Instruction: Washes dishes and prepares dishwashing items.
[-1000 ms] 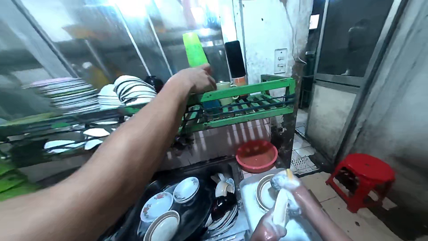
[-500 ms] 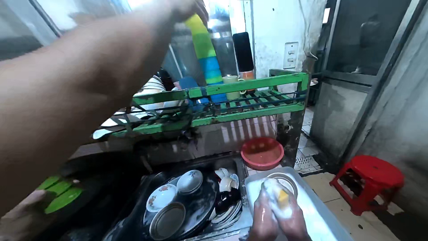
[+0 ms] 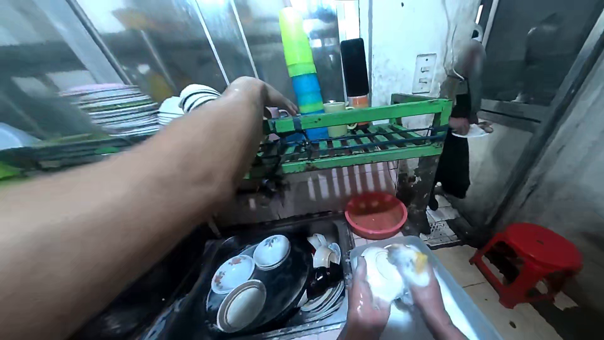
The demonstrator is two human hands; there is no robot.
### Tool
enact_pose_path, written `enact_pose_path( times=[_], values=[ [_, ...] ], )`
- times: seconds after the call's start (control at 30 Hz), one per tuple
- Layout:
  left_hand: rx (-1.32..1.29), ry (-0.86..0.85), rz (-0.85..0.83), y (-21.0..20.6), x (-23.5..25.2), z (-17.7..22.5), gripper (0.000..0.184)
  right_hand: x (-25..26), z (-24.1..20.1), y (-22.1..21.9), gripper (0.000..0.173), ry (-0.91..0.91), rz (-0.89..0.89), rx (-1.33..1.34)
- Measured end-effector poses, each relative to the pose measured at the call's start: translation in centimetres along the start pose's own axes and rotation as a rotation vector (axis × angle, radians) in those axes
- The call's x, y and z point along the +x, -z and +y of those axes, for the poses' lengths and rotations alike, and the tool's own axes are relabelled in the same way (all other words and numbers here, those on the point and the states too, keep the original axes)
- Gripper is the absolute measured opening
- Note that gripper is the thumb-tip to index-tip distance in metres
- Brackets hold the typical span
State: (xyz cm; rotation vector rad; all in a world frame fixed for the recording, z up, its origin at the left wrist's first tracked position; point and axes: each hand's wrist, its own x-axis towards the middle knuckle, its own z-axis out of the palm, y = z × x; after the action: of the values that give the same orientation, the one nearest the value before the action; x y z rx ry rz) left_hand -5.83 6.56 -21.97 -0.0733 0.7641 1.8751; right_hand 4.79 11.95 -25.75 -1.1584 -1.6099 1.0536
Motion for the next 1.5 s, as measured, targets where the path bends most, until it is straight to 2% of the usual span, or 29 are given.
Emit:
enact_pose_path(
  times=[0.03, 0.07, 0.17, 0.2, 0.23, 0.3, 0.37, 0.4, 0.5, 0.53, 0.57, 0.63, 0.67, 0.7, 0.73, 0.8, 0.83, 0.93, 1.0, 1.07, 1.1, 1.17, 1.2, 1.27, 1.33, 1.4, 1.47, 1.5],
  values=[
    [0.033, -0.023, 0.018, 0.0, -0.4, -0.6, 0.046, 0.7, -0.2, 0.3, 0.067, -0.059, 0.003, -0.030],
    [0.100, -0.059, 0.033, 0.0, -0.7, -1.1, 0.046, 0.8, -0.4, 0.3, 0.067, -0.045, 0.002, -0.064],
    [0.439, -0.172, 0.054, 0.5, -1.3, -2.2, 0.048, -0.6, -1.8, -0.4, 0.065, 0.134, -0.043, -0.147],
    [0.521, -0.196, 0.037, 0.7, -1.6, -2.3, 0.047, -0.5, -2.0, -0.4, 0.065, 0.130, -0.047, -0.120],
    [0.575, -0.207, -0.010, 0.7, -2.1, -2.2, 0.046, 0.3, -2.0, -0.2, 0.065, 0.052, -0.051, -0.050],
    [0.739, -0.284, -0.196, 1.4, -3.0, -1.9, 0.046, 3.1, -2.0, 1.2, 0.052, -0.146, -0.053, 0.094],
    [0.891, -0.371, -0.358, 2.9, -2.8, -1.8, 0.044, 5.2, -2.6, 2.7, 0.039, -0.207, -0.048, 0.115],
    [0.896, -0.321, -0.409, 3.4, -2.3, -1.6, 0.045, 5.5, -3.3, 3.3, 0.039, -0.157, -0.019, 0.078],
    [0.597, 0.207, -0.487, 3.7, 0.6, -0.6, 0.061, 4.9, -5.6, 4.6, 0.053, -0.012, 0.037, -0.094],
    [0.466, 0.320, -0.472, 3.3, 1.2, -0.2, 0.068, 4.8, -5.8, 4.6, 0.055, -0.023, -0.003, -0.118],
    [0.360, 0.358, -0.399, 2.6, 1.4, 0.1, 0.071, 4.7, -5.7, 4.3, 0.054, -0.081, -0.075, -0.131],
    [0.228, 0.307, -0.182, 0.8, 1.3, 0.1, 0.063, 3.7, -4.7, 3.0, 0.056, -0.209, -0.262, -0.144],
    [0.217, 0.225, -0.121, 0.1, 1.3, -0.2, 0.054, 2.4, -4.0, 2.2, 0.056, -0.193, -0.329, -0.144],
    [0.233, 0.120, -0.095, -0.1, 1.4, -0.7, 0.045, 0.7, -3.3, 1.3, 0.055, -0.115, -0.355, -0.154],
    [0.242, 0.043, -0.064, -0.2, 1.5, -0.9, 0.039, -0.8, -2.0, 0.6, 0.050, 0.061, -0.313, -0.200],
    [0.216, 0.019, -0.040, -0.1, 1.9, -0.1, 0.037, -1.6, 0.4, 0.7, 0.042, 0.444, -0.226, -0.385],
    [0.220, 0.021, -0.030, -0.1, 1.9, 0.6, 0.038, -1.2, 0.8, 1.5, 0.043, 0.498, -0.259, -0.480],
    [0.300, 0.054, -0.036, 0.2, 1.6, 0.4, 0.041, 1.8, -0.8, 3.3, 0.051, 0.215, -0.485, -0.643],
    [0.354, 0.077, -0.089, 0.6, 1.6, -0.7, 0.042, 2.5, -1.8, 2.4, 0.048, 0.150, -0.486, -0.607],
    [0.407, 0.040, -0.140, 1.2, 1.9, -1.1, 0.041, 0.7, -2.2, 1.1, 0.047, 0.253, -0.436, -0.513],
    [0.447, -0.001, -0.142, 1.5, 2.2, -0.7, 0.040, -0.4, -1.9, 0.6, 0.042, 0.375, -0.400, -0.474],
    [0.478, -0.029, -0.059, 1.6, 2.4, 0.9, 0.038, -1.3, -0.3, 0.6, 0.035, 0.593, -0.382, -0.484],
    [0.415, 0.008, -0.024, 1.4, 2.4, 1.6, 0.038, -1.0, 0.2, 1.2, 0.033, 0.612, -0.418, -0.537],
    [0.370, 0.077, -0.035, 1.5, 2.4, 1.9, 0.040, 0.9, -0.6, 2.5, 0.038, 0.416, -0.579, -0.658],
    [0.455, 0.076, -0.063, 1.8, 2.1, 1.0, 0.042, 2.4, -1.6, 2.0, 0.038, 0.314, -0.582, -0.694],
    [0.516, 0.031, -0.097, 1.9, 2.1, 0.6, 0.042, 1.7, -2.5, 0.2, 0.040, 0.375, -0.510, -0.632],
    [0.541, -0.053, -0.104, 2.3, 2.3, 1.8, 0.040, 0.1, -2.8, -1.4, 0.036, 0.545, -0.481, -0.547],
    [0.493, -0.082, -0.053, 2.4, 2.4, 2.9, 0.038, -0.6, -2.2, -1.9, 0.033, 0.659, -0.457, -0.520]
  ],
)
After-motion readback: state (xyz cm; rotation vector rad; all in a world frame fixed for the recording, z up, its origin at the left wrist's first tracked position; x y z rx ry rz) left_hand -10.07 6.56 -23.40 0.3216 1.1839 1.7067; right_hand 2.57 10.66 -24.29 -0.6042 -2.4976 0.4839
